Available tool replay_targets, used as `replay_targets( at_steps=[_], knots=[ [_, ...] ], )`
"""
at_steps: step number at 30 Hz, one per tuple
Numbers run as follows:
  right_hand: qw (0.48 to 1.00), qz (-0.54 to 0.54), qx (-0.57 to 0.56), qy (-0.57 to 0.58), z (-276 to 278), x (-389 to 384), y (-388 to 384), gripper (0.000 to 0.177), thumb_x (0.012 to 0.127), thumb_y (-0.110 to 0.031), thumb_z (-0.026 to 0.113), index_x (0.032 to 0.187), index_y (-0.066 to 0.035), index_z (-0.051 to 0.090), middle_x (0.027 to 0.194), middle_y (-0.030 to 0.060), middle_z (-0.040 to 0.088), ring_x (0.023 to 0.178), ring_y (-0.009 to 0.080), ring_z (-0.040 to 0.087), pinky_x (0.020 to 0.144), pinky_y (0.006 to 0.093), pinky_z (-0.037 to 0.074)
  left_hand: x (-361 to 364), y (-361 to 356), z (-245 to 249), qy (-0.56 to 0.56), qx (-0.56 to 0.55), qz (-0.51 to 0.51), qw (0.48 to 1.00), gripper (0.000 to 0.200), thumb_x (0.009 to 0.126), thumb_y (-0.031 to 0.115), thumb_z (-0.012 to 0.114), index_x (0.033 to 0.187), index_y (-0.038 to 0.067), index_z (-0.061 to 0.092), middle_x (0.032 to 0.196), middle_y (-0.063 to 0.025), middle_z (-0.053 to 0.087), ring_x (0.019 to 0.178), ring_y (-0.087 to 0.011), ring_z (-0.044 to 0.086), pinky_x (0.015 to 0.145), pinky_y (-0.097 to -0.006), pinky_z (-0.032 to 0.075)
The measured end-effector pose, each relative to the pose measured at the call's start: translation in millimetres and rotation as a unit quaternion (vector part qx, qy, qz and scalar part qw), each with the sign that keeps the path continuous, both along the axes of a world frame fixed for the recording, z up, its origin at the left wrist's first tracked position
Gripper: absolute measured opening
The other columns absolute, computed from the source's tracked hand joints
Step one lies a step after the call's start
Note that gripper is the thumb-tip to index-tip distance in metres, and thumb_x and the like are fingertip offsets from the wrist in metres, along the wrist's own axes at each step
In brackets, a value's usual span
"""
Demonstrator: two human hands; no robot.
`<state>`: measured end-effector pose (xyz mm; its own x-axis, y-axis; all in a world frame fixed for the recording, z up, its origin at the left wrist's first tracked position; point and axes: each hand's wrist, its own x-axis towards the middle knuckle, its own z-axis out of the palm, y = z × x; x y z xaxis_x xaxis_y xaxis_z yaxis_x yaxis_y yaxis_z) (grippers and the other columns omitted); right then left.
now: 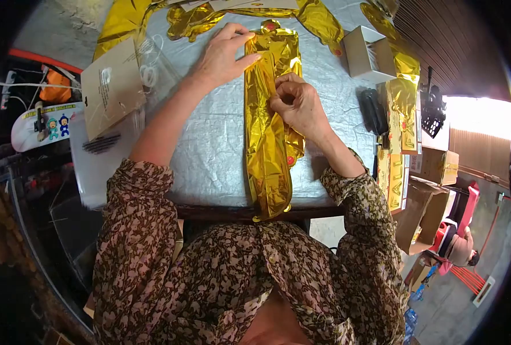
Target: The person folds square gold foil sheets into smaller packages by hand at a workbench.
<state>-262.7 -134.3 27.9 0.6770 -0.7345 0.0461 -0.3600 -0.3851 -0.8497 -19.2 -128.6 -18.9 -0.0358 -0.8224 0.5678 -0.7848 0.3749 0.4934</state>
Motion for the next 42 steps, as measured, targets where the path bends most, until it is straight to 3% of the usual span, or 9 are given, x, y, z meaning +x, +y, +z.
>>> replay_targets(
  at_steps=[8, 18, 21, 26, 29, 33, 37, 40, 42],
  knots=[
    [1.000, -0.003, -0.010, 0.009, -5, 0, -2, 0.009, 0.082, 0.000, 0.070, 0.080, 0.008, 0.067, 0.099, 0.0108, 0.064, 0.084, 0.0174, 0.063, 0.073, 0.0301, 0.052, -18, 22, 29, 0.038, -0.017, 0.007, 0.999, 0.034, 0.088, 0.020, 0.078, 0.114, 0.000, 0.070, 0.120, -0.0118, 0.064, 0.110, -0.0311, 0.063, 0.093, -0.0402, 0.052],
    [1.000, 0.001, -0.021, 0.007, 0, -4, -2, 0.010, 0.085, -0.003, 0.071, 0.083, 0.006, 0.070, 0.099, 0.0116, 0.065, 0.080, 0.0155, 0.064, 0.069, 0.0297, 0.052, -49, 62, 22, 0.026, 0.064, -0.023, 0.997, 0.038, 0.087, 0.017, 0.078, 0.119, -0.001, 0.069, 0.126, -0.0126, 0.067, 0.115, -0.0321, 0.064, 0.098, -0.0394, 0.053],
    [0.994, 0.014, -0.011, 0.108, 22, -6, -6, 0.010, 0.088, -0.006, 0.072, 0.090, 0.004, 0.072, 0.101, 0.0130, 0.066, 0.078, 0.0172, 0.066, 0.068, 0.0310, 0.053, -48, 62, 20, 0.029, 0.058, -0.025, 0.998, 0.039, 0.087, 0.017, 0.078, 0.120, 0.000, 0.069, 0.128, -0.0126, 0.067, 0.116, -0.0322, 0.063, 0.098, -0.0396, 0.053],
    [0.935, 0.044, -0.350, 0.027, 16, 15, -45, 0.022, 0.090, -0.004, 0.067, 0.111, -0.002, 0.074, 0.108, 0.0157, 0.068, 0.096, 0.0335, 0.068, 0.081, 0.0400, 0.055, -49, 63, 19, 0.027, 0.049, -0.029, 0.998, 0.040, 0.087, 0.018, 0.079, 0.121, 0.000, 0.069, 0.128, -0.0128, 0.067, 0.116, -0.0327, 0.062, 0.099, -0.0403, 0.052],
    [0.914, 0.154, -0.370, 0.061, 4, 36, -72, 0.026, 0.088, -0.003, 0.067, 0.113, -0.004, 0.074, 0.107, 0.0159, 0.067, 0.101, 0.0375, 0.065, 0.087, 0.0431, 0.053, -48, 61, 17, 0.010, 0.048, -0.014, 0.999, 0.041, 0.087, 0.023, 0.079, 0.118, -0.003, 0.070, 0.124, -0.0143, 0.067, 0.114, -0.0327, 0.062, 0.098, -0.0410, 0.053],
    [0.922, 0.153, -0.355, 0.011, -11, 49, -85, 0.029, 0.086, -0.002, 0.068, 0.114, -0.004, 0.074, 0.106, 0.0159, 0.067, 0.098, 0.0379, 0.065, 0.086, 0.0433, 0.053, -49, 62, 16, 0.015, 0.039, -0.011, 0.999, 0.042, 0.086, 0.025, 0.080, 0.117, -0.002, 0.069, 0.124, -0.0139, 0.068, 0.114, -0.0331, 0.062, 0.098, -0.0410, 0.053],
    [0.911, 0.158, -0.375, 0.064, -16, 65, -108, 0.023, 0.088, -0.004, 0.069, 0.111, -0.003, 0.075, 0.107, 0.0151, 0.068, 0.098, 0.0347, 0.067, 0.084, 0.0408, 0.054, -48, 62, 13, 0.016, 0.031, -0.017, 0.999, 0.043, 0.085, 0.025, 0.080, 0.118, -0.001, 0.069, 0.124, -0.0129, 0.068, 0.113, -0.0322, 0.063, 0.098, -0.0406, 0.053],
    [0.866, 0.143, -0.468, 0.099, -24, 76, -124, 0.017, 0.085, -0.012, 0.069, 0.100, -0.007, 0.076, 0.094, 0.0127, 0.066, 0.093, 0.0334, 0.065, 0.083, 0.0413, 0.055, -48, 61, 12, 0.013, 0.029, -0.016, 0.999, 0.043, 0.085, 0.027, 0.081, 0.117, 0.000, 0.069, 0.124, -0.0121, 0.068, 0.112, -0.0315, 0.064, 0.098, -0.0403, 0.053],
    [0.895, 0.149, -0.417, 0.058, -13, 68, -122, 0.019, 0.085, -0.016, 0.071, 0.100, -0.005, 0.076, 0.092, 0.0178, 0.069, 0.089, 0.0370, 0.067, 0.078, 0.0431, 0.055, -48, 61, 12, 0.012, 0.027, -0.020, 0.999, 0.043, 0.085, 0.027, 0.081, 0.117, 0.001, 0.070, 0.125, -0.0119, 0.068, 0.112, -0.0314, 0.064, 0.098, -0.0402, 0.053]
  ],
)
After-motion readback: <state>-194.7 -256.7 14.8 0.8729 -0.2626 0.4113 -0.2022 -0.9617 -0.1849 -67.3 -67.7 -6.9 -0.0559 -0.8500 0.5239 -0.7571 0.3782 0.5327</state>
